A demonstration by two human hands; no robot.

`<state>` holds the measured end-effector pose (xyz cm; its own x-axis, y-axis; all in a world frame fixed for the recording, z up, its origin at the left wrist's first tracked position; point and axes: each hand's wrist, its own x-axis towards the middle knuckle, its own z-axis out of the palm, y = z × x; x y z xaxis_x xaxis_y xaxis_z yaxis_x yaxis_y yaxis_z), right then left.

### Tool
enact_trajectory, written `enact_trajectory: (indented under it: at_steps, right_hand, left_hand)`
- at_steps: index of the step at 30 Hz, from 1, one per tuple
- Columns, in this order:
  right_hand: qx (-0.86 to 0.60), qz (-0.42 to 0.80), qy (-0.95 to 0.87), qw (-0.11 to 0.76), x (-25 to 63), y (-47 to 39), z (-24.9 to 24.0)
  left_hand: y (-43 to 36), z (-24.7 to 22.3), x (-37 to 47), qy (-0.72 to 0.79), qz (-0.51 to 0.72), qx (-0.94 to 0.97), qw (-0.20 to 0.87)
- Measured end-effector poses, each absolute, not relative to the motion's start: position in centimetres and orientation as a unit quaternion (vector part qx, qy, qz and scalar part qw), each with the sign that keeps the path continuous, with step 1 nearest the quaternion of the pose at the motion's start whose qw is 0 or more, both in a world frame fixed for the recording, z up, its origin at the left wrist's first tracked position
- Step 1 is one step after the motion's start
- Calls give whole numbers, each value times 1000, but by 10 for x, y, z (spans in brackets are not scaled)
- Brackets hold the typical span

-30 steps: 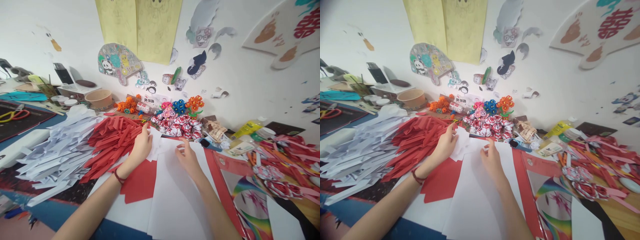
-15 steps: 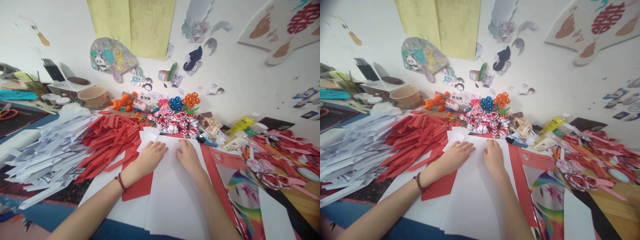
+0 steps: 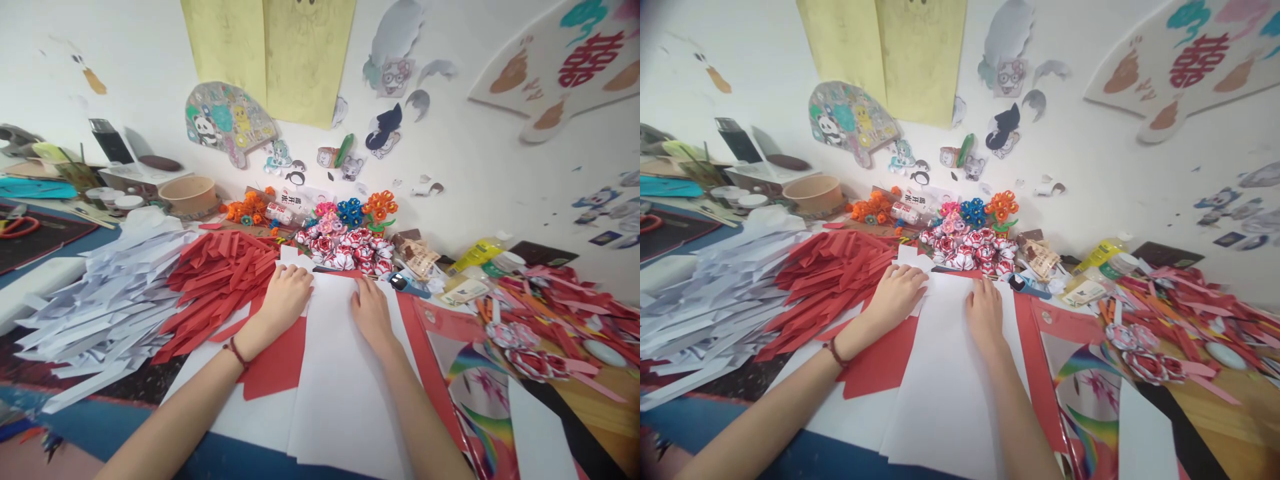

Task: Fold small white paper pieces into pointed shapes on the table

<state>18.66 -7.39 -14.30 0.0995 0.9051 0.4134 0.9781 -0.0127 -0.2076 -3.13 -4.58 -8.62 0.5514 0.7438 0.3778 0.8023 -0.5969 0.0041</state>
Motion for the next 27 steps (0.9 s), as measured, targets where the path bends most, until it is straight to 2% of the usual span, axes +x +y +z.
enact_trajectory:
  at_steps: [9,17,27]
  right_hand:
    - [-698,-49,-674,237,176,-76,-141]
    - [-656,5,-712,249,152,-84,-135]
    - [-661,-8,-718,219,152,-84,-135]
  left_hand:
    - [-44,-93,-36,-559,-174,-799,138]
    - [-44,-98,-36,-531,-162,-821,136]
    - [-43,-93,-34,-518,-129,-834,139]
